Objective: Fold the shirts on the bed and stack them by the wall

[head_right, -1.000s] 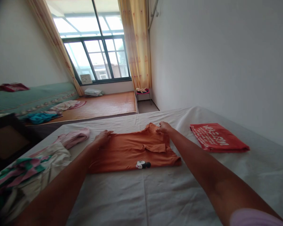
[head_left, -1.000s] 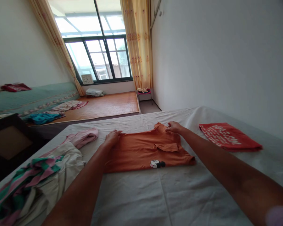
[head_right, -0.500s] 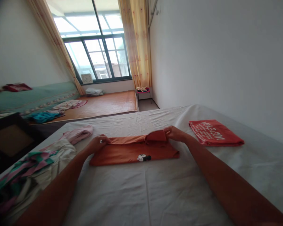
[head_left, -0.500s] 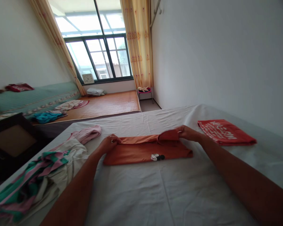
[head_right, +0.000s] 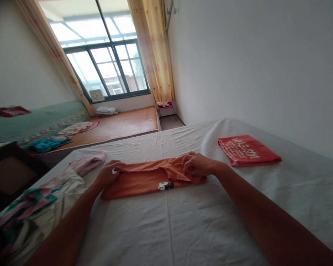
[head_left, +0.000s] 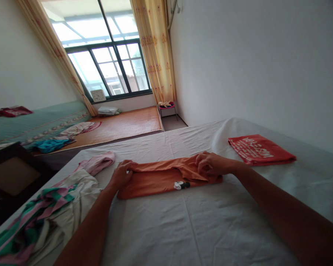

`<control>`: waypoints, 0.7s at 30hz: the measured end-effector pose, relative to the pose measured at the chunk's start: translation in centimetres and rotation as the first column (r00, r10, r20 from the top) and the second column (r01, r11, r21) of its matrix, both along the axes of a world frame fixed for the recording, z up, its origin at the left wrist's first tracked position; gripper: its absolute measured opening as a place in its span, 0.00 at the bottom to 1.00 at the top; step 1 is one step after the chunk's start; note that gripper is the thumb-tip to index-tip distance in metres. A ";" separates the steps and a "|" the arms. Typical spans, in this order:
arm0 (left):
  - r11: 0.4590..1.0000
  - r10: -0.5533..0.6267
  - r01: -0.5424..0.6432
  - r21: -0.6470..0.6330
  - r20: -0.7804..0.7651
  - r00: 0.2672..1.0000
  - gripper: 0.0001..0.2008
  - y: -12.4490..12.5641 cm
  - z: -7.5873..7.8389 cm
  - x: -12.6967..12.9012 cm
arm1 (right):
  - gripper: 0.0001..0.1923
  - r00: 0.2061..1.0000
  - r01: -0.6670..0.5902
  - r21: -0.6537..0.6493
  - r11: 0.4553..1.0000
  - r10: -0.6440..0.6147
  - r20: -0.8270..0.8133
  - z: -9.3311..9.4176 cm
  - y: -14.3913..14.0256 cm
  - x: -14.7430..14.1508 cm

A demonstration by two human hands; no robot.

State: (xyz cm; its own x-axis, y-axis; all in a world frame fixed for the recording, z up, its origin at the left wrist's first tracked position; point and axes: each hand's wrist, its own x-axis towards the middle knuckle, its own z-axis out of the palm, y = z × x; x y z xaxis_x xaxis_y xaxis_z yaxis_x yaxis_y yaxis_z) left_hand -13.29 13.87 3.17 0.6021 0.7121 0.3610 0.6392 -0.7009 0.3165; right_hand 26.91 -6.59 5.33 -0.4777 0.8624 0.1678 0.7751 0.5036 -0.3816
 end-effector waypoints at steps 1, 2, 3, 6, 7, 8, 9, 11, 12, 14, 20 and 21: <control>0.999 -0.049 0.049 0.016 0.011 0.999 0.16 -0.8 0.5 1.2 | 0.07 1.000 -0.017 -0.001 1.000 0.017 0.009 0.2 -0.1 -0.3; 0.992 -0.127 0.126 0.020 0.021 0.992 0.16 -1.8 0.9 2.6 | 0.07 0.999 -0.032 -0.013 0.999 0.032 0.016 0.3 -0.2 -0.5; 0.971 -0.239 0.239 -0.001 0.019 0.971 0.15 -3.0 1.4 4.3 | 0.07 0.999 -0.037 -0.031 0.999 0.037 0.019 0.5 -0.3 -0.6; 0.855 -0.519 0.516 -0.054 -0.051 0.854 0.16 -7.1 2.4 9.5 | 0.07 1.000 -0.014 -0.094 0.995 0.014 -0.004 0.9 -0.6 -0.6; 0.821 -0.570 0.567 -0.059 -0.097 0.816 0.17 -8.3 2.5 11.1 | 0.07 1.000 -0.016 -0.130 0.991 0.014 -0.019 0.9 -0.7 -0.5; 0.803 -0.595 0.594 -0.052 -0.128 0.793 0.18 -9.4 2.5 12.4 | 0.08 0.999 -0.028 -0.172 0.985 0.022 -0.035 0.8 -0.7 -0.4; 0.788 -0.612 0.614 -0.048 -0.161 0.774 0.18 -10.2 2.4 13.5 | 0.10 0.998 -0.045 -0.213 0.976 0.035 -0.047 0.6 -0.7 -0.3; 0.777 -0.621 0.629 -0.025 -0.197 0.759 0.14 -11.1 1.9 14.8 | 0.17 0.997 -0.061 -0.269 0.961 0.048 -0.054 0.2 -0.7 -0.3; 0.780 -0.615 0.626 -0.010 -0.197 0.763 0.12 -11.2 1.5 15.1 | 0.20 0.998 -0.053 -0.277 0.959 0.041 -0.050 0.0 -0.7 -0.3; 0.812 -0.574 0.582 0.029 -0.140 0.807 0.10 -11.1 0.6 15.4 | 0.24 0.999 -0.023 -0.270 0.963 0.015 -0.035 -0.2 -0.7 -0.6; 0.919 -0.392 0.395 -0.011 0.108 0.914 0.07 -10.9 -1.3 15.7 | 0.13 0.998 0.030 -0.213 0.977 -0.042 -0.048 -0.1 -0.6 -1.3; 0.925 -0.373 0.379 -0.028 0.124 0.919 0.07 -11.0 -1.4 15.8 | 0.10 0.996 0.016 -0.207 0.978 -0.033 -0.080 -0.1 -0.6 -1.2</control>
State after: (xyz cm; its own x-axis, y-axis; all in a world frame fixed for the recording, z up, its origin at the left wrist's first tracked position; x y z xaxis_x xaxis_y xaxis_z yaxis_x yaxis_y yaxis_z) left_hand 2.50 2.84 1.81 0.7862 0.4599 0.4127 0.2888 -0.8639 0.4126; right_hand 25.71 -7.17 5.25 -0.4480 0.8937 0.0236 0.7477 0.3890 -0.5382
